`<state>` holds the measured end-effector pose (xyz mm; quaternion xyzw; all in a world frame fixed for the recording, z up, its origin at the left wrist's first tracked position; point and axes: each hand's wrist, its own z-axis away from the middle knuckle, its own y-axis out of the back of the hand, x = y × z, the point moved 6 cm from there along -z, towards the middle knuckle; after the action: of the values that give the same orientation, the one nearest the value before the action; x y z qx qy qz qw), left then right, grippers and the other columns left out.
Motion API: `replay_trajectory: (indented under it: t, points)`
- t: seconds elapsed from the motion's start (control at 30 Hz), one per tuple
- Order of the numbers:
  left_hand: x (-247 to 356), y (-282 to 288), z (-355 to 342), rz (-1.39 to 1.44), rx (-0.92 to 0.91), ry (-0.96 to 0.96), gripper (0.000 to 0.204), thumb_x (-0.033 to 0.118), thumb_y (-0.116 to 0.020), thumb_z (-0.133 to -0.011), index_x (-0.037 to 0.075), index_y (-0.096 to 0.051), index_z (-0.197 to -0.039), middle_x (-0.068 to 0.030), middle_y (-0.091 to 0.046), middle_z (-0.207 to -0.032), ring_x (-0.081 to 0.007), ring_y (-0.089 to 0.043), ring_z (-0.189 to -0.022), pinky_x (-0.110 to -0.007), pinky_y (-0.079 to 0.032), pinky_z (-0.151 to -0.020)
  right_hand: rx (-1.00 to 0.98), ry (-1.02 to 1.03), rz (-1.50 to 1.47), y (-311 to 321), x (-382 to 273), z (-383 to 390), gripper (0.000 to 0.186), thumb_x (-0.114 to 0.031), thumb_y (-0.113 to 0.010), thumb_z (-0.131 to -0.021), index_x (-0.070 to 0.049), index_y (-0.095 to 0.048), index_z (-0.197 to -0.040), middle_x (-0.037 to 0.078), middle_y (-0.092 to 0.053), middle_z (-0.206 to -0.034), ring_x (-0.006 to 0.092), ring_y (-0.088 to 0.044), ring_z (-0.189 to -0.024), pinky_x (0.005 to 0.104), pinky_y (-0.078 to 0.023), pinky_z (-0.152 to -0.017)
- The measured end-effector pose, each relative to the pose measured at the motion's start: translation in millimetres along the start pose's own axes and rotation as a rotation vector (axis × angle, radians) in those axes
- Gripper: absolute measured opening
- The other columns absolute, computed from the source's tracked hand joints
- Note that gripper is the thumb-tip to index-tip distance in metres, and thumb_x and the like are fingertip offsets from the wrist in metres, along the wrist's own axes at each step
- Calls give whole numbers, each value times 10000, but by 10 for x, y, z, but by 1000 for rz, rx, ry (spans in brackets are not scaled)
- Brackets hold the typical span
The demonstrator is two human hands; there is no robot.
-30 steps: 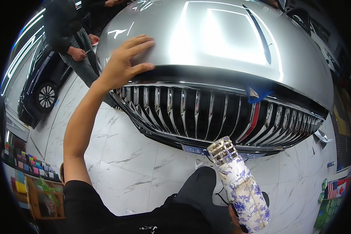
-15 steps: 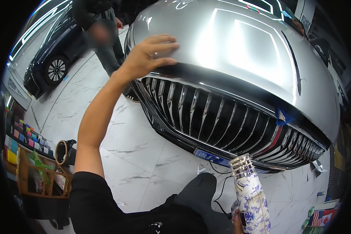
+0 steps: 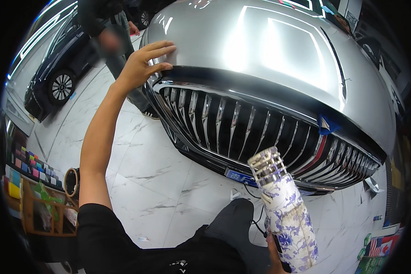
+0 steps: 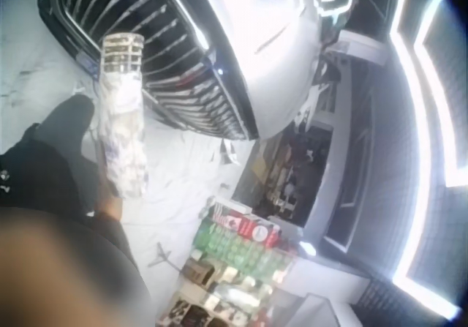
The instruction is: The person applies a silver vinyl wrap to the front hood and bumper of a car. They smooth the material with their hands, trim excess edges with a knife, and use a heat gun to conform the wrap to the contours of the hood and grille area.
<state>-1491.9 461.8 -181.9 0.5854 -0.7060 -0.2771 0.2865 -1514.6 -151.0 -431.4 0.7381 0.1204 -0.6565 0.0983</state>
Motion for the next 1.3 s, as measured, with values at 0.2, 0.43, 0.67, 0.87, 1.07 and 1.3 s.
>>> replay_trajectory:
  t: [0.2, 0.43, 0.67, 0.87, 1.07, 1.3]
  points:
    - [538, -234, -93, -35, 133, -143, 427, 365, -798, -936, 167, -775, -1313, -84, -730, -1372, -299, -688, -1262, -406, -570, -1052, 28, 23, -35, -39, -29, -38, 431, -333, -766, -926, -23, -608, -1181, 87, -579, -997, 223, -547, -868, 367, -438, -781]
    - [583, -290, -330, 11, 52, -177, 466, 258, -855, -886, 96, -775, -1315, -69, -736, -1351, -259, -634, -1301, -392, -512, -1100, 67, -66, -22, 255, 125, 308, 410, -330, -761, -931, -8, -607, -1132, 79, -577, -916, 200, -550, -782, 348, -443, -717]
    - [723, -414, -231, -137, 228, -236, 435, 278, -847, -897, 107, -786, -1292, -102, -753, -1325, -277, -712, -1226, -390, -596, -1022, -13, -179, 11, 246, 198, 421, 395, -326, -757, -935, 8, -607, -1083, 72, -575, -835, 177, -553, -696, 330, -448, -653]
    - [887, -605, -111, -507, 484, -432, 425, 264, -838, -910, 39, -767, -1264, -121, -793, -1232, -279, -761, -1174, -391, -642, -982, -4, -64, 122, 416, 347, 385, 404, -330, -756, -930, 23, -608, -1057, 66, -576, -775, 161, -556, -625, 313, -446, -594]
    - [951, -579, -116, -638, 459, -535, 414, 269, -758, -995, -72, -730, -1230, -219, -791, -1153, -334, -781, -1107, -427, -664, -949, 111, 48, 108, 519, 274, 477, 374, -261, -743, -927, 47, -607, -1089, 96, -602, -829, 162, -554, -585, 307, -471, -548]
    - [972, -604, -185, -649, 344, -471, 395, 268, -767, -992, -65, -745, -1203, -219, -792, -1158, -327, -780, -1114, -404, -656, -950, 114, 12, 34, 639, 447, 703, 376, -260, -742, -911, 50, -614, -1080, 88, -596, -753, 165, -549, -595, 311, -474, -573]
